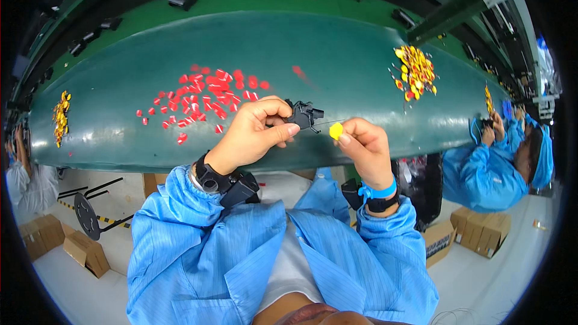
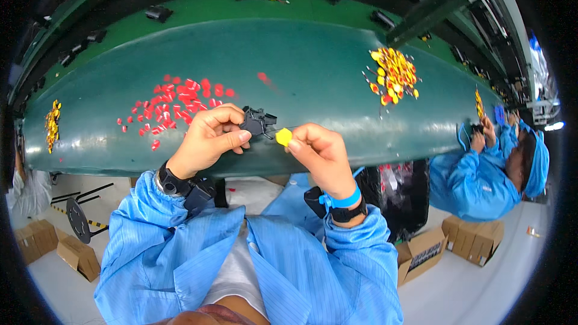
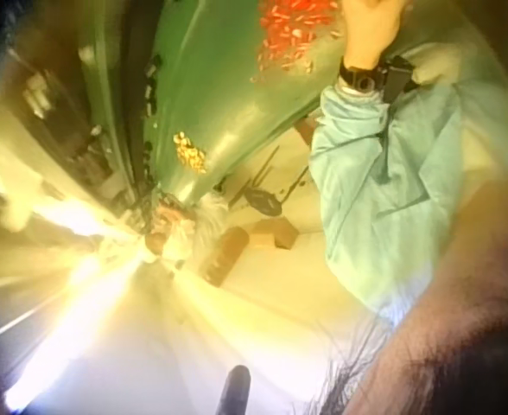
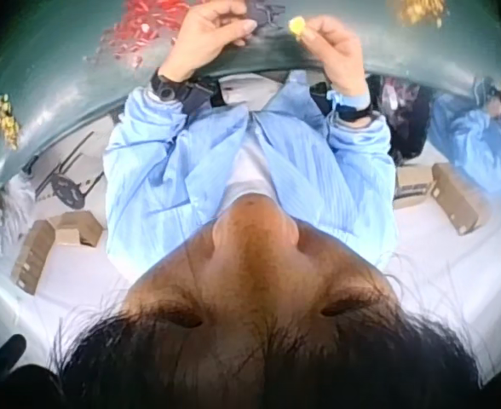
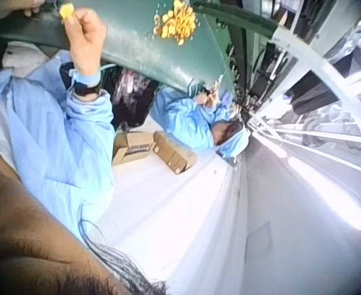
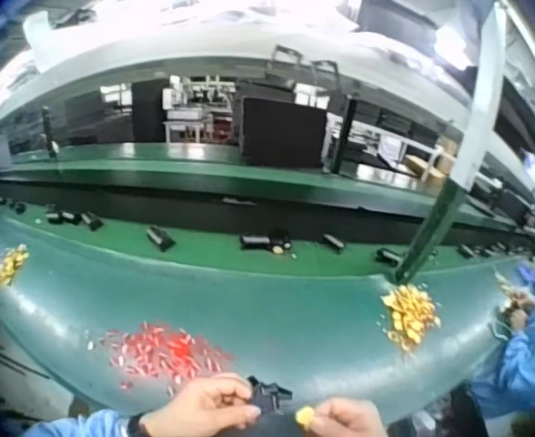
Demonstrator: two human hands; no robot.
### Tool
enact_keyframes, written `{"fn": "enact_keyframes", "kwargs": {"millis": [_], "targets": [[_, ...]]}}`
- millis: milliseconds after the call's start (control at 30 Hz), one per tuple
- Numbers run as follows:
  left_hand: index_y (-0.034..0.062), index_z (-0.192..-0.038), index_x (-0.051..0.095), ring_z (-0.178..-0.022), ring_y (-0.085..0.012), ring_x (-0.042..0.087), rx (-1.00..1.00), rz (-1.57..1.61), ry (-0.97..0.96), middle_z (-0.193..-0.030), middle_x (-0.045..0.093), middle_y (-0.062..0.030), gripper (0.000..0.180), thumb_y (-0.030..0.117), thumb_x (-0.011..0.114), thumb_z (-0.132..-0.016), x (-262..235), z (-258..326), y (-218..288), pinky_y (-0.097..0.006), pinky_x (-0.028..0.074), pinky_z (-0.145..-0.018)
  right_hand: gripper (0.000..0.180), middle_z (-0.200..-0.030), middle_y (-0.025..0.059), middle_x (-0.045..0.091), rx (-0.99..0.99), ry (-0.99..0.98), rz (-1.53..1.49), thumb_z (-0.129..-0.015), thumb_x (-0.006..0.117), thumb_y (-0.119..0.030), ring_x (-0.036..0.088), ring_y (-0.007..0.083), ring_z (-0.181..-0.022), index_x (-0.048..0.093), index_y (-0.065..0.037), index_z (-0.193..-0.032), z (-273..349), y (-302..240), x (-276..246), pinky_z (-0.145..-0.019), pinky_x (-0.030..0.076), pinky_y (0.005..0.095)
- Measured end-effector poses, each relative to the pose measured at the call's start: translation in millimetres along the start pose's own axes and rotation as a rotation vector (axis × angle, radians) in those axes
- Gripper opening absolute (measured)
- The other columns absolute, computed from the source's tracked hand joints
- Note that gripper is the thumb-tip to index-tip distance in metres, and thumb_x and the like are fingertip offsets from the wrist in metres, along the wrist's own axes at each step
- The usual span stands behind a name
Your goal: Assembling small plastic components on a factory conveyor belt.
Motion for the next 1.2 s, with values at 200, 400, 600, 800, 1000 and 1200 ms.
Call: {"fn": "enact_keyframes", "kwargs": {"millis": [200,400,600,800,1000,1200], "targets": [[-0.0034,-0.088,0.057,-0.071,-0.0055,0.055,0.034,-0.053,-0.028,-0.087,0.048,-0.0013,0.010,-0.002,0.064,-0.081,32.2,5.0,-20.1,-0.020,0.045,-0.061,0.010,-0.070,-0.0054,0.052,0.069,-0.045,0.161,-0.087,0.060,-0.008,0.043,0.0017,-0.065,0.059,0.000,-0.080,12.3,14.3,-2.8,-0.055,0.034,0.0196],[-0.0045,-0.090,0.057,-0.071,-0.0048,0.052,0.083,-0.128,-0.041,-0.088,0.048,-0.0019,0.013,-0.004,0.064,-0.080,35.5,6.3,-32.5,-0.019,0.044,-0.062,0.012,-0.064,-0.0071,0.050,0.129,-0.006,0.285,-0.085,0.063,-0.008,0.040,0.0012,-0.059,0.061,-0.001,-0.077,16.3,26.7,-5.9,-0.049,0.031,0.0197],[-0.0041,-0.090,0.057,-0.068,-0.0027,0.049,0.100,-0.121,-0.044,-0.087,0.048,-0.0009,0.012,-0.003,0.065,-0.081,34.2,8.9,-38.1,-0.018,0.041,-0.056,0.014,-0.060,-0.0069,0.049,0.167,0.025,0.324,-0.083,0.065,-0.010,0.040,0.0014,-0.056,0.062,0.000,-0.074,14.7,30.9,-5.1,-0.047,0.031,0.0206],[-0.0009,-0.080,0.056,-0.064,0.0010,0.045,0.112,-0.062,0.014,-0.079,0.046,0.0033,0.011,0.000,0.067,-0.081,28.5,6.4,-45.9,-0.016,0.037,-0.053,0.015,-0.060,-0.0047,0.053,0.209,0.081,0.340,-0.081,0.068,-0.010,0.042,0.0022,-0.057,0.063,0.001,-0.072,15.1,31.9,-1.2,-0.047,0.031,0.0213],[0.0003,-0.076,0.053,-0.063,0.0012,0.043,0.085,0.009,0.039,-0.078,0.045,0.0041,0.014,-0.001,0.066,-0.082,26.9,8.0,-47.2,-0.017,0.036,-0.053,0.015,-0.062,-0.0034,0.056,0.265,0.136,0.244,-0.081,0.068,-0.009,0.044,0.0022,-0.058,0.063,0.002,-0.072,17.0,37.9,2.2,-0.048,0.032,0.0208],[-0.0002,-0.075,0.052,-0.061,0.0004,0.040,0.084,-0.090,0.039,-0.077,0.044,0.0032,0.015,0.001,0.066,-0.082,24.4,7.7,-47.8,-0.017,0.033,-0.051,0.017,-0.059,-0.0043,0.052,0.339,0.152,0.039,-0.084,0.066,-0.009,0.039,0.0011,-0.054,0.059,0.000,-0.071,19.0,45.5,8.7,-0.045,0.028,0.0200]]}}
Point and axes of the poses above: each hand's wrist, its own z-axis away from the middle knuckle, its own x-axis out of the palm, y = z × x, the point moved 5 cm from there along -z, towards the middle knuckle
